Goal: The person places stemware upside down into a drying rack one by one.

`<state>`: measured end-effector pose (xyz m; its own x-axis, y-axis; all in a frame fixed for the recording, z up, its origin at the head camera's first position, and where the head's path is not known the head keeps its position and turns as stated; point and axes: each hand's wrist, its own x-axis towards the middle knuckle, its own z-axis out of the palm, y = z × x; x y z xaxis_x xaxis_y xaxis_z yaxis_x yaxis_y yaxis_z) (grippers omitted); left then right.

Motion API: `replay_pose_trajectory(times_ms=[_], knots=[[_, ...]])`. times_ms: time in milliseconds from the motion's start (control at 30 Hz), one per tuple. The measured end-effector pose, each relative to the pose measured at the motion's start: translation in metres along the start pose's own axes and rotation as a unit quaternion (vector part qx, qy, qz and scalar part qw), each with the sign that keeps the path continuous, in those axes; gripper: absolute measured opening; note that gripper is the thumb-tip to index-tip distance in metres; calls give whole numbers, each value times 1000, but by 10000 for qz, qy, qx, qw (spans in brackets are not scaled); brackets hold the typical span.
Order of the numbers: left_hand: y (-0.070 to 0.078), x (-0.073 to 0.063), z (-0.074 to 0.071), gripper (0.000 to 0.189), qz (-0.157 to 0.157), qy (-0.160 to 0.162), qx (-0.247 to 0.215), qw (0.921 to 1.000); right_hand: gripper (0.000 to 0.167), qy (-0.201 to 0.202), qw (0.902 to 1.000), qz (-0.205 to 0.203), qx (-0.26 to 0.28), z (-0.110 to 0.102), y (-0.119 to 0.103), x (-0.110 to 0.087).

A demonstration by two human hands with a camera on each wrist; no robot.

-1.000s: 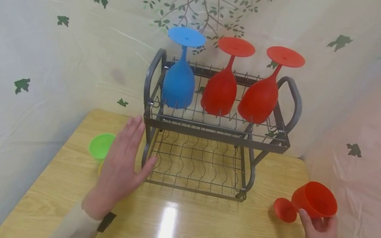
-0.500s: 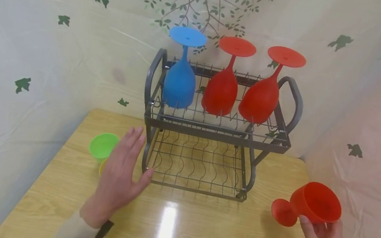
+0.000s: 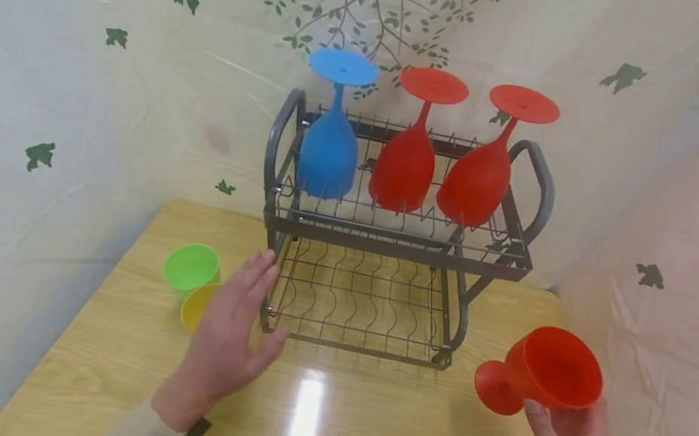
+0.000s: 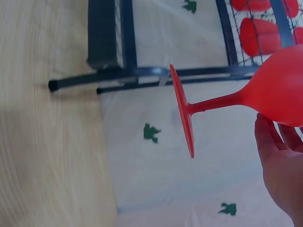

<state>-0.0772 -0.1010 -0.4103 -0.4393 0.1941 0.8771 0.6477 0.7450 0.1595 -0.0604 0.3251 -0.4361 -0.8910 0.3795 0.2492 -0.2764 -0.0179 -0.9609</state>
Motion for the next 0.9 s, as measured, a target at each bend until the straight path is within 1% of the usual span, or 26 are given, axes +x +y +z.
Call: replay_pose_trajectory(times_ms=[100,167,300,400,433,533,600,767,900], knots=[[3,-3,2,64,-66,-105,-36,9999,71,-252,9988,-218,355,8,-2,-3],[5,-5,2,64,-148,-199,-83,9997,73,-338,9978,-325,478,13,-2,-4],[8,-9,4,66,-314,-361,-186,9987,75,-630,9900,-703,1051,24,-2,-6],[9,-12,6,67,-450,-456,-268,9976,73,-764,9867,-856,1154,32,-1,-9],[9,-13,7,68,-481,-478,-289,9973,72,-795,9868,-864,1113,34,-1,-9],[9,-17,9,69,-559,-569,-338,9962,72,-818,9898,-716,919,41,0,-12],[9,-20,10,70,-618,-683,-342,9952,72,-947,9887,-684,934,46,0,-13],[11,-25,13,72,-867,-977,-364,9908,72,-1165,9900,-562,561,56,0,-16],[12,-27,13,73,-1065,-1127,-430,9870,72,-1147,9915,-454,410,63,0,-17]])
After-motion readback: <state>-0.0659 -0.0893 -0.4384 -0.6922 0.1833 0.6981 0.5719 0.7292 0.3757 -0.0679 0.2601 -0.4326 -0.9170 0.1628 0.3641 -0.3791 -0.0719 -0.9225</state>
